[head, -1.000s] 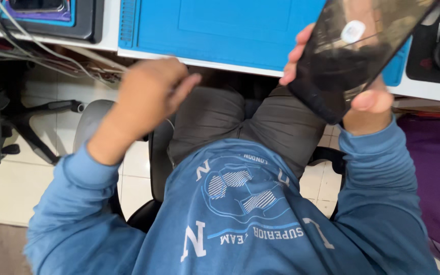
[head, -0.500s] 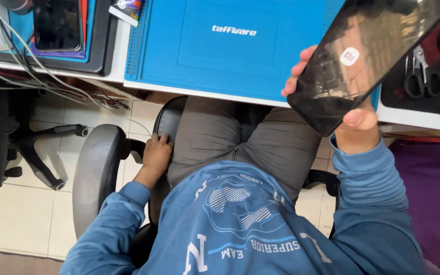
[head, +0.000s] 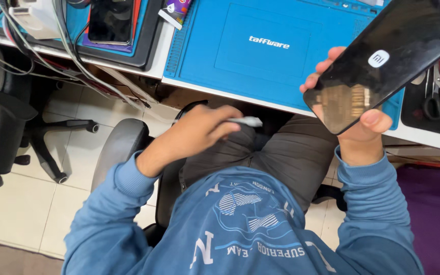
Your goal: The person applies adhesive along the edges of a disassembled smartphone chassis, then places the back cover on and presses it down. They wrap multiple rubber bands around the phone to hold the cover in place while the adhesive sets.
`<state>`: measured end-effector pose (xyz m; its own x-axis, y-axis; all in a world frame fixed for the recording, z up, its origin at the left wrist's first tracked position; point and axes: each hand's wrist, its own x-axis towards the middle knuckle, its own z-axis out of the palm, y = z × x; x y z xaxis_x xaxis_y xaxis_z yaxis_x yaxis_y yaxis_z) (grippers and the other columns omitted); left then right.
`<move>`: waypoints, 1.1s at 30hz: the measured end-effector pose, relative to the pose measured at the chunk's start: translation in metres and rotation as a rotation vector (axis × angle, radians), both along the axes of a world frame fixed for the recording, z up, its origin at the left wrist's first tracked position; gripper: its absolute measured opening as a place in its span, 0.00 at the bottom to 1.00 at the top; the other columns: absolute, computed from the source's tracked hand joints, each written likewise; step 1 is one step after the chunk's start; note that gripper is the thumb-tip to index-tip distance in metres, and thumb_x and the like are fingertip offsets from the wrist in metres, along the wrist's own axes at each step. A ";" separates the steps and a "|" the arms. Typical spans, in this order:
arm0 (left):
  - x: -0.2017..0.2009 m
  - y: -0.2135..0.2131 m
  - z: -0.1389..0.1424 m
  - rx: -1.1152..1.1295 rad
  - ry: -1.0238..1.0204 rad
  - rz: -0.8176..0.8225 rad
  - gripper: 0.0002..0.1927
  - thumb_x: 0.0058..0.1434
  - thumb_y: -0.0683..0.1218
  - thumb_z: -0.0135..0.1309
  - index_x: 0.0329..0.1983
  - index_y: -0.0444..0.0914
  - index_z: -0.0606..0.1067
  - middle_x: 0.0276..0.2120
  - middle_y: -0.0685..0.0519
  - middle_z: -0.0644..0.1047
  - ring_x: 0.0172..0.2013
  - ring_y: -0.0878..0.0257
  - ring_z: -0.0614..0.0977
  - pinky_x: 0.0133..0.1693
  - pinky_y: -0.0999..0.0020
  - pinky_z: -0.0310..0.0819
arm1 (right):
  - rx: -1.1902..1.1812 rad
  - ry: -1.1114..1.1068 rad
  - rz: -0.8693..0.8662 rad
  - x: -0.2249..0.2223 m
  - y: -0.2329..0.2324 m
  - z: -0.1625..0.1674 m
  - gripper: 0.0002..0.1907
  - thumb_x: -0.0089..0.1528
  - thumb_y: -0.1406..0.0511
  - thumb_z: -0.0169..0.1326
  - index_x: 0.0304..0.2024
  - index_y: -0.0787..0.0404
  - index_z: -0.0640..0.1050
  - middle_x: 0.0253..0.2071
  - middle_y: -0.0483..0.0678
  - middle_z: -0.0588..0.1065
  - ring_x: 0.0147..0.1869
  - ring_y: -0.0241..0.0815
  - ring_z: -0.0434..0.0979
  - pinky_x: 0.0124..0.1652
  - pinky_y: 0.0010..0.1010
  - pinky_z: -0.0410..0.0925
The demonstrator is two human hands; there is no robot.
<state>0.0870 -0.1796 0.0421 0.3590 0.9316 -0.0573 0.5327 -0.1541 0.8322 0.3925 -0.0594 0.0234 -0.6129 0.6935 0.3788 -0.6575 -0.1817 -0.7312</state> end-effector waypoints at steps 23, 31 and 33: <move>-0.008 -0.084 -0.182 0.191 0.269 -0.321 0.13 0.63 0.46 0.52 0.49 0.38 0.77 0.43 0.50 0.76 0.47 0.51 0.76 0.51 0.56 0.71 | 0.086 0.095 -0.153 -0.026 0.002 -0.022 0.45 0.54 0.50 0.62 0.68 0.65 0.66 0.59 0.57 0.71 0.60 0.51 0.78 0.58 0.44 0.74; 0.006 -0.002 -0.071 -0.013 -0.447 -0.124 0.12 0.73 0.41 0.51 0.56 0.34 0.77 0.47 0.51 0.77 0.47 0.62 0.79 0.50 0.67 0.74 | 0.053 0.199 -0.142 -0.037 -0.005 -0.027 0.45 0.57 0.46 0.61 0.69 0.62 0.65 0.61 0.55 0.70 0.62 0.48 0.75 0.62 0.43 0.71; 0.020 0.014 -0.036 -0.254 -0.622 -0.082 0.15 0.73 0.43 0.51 0.60 0.35 0.77 0.45 0.59 0.78 0.40 0.70 0.75 0.46 0.73 0.74 | 0.047 0.246 -0.131 -0.045 -0.005 -0.027 0.46 0.58 0.45 0.62 0.70 0.62 0.64 0.62 0.55 0.70 0.61 0.48 0.74 0.63 0.42 0.71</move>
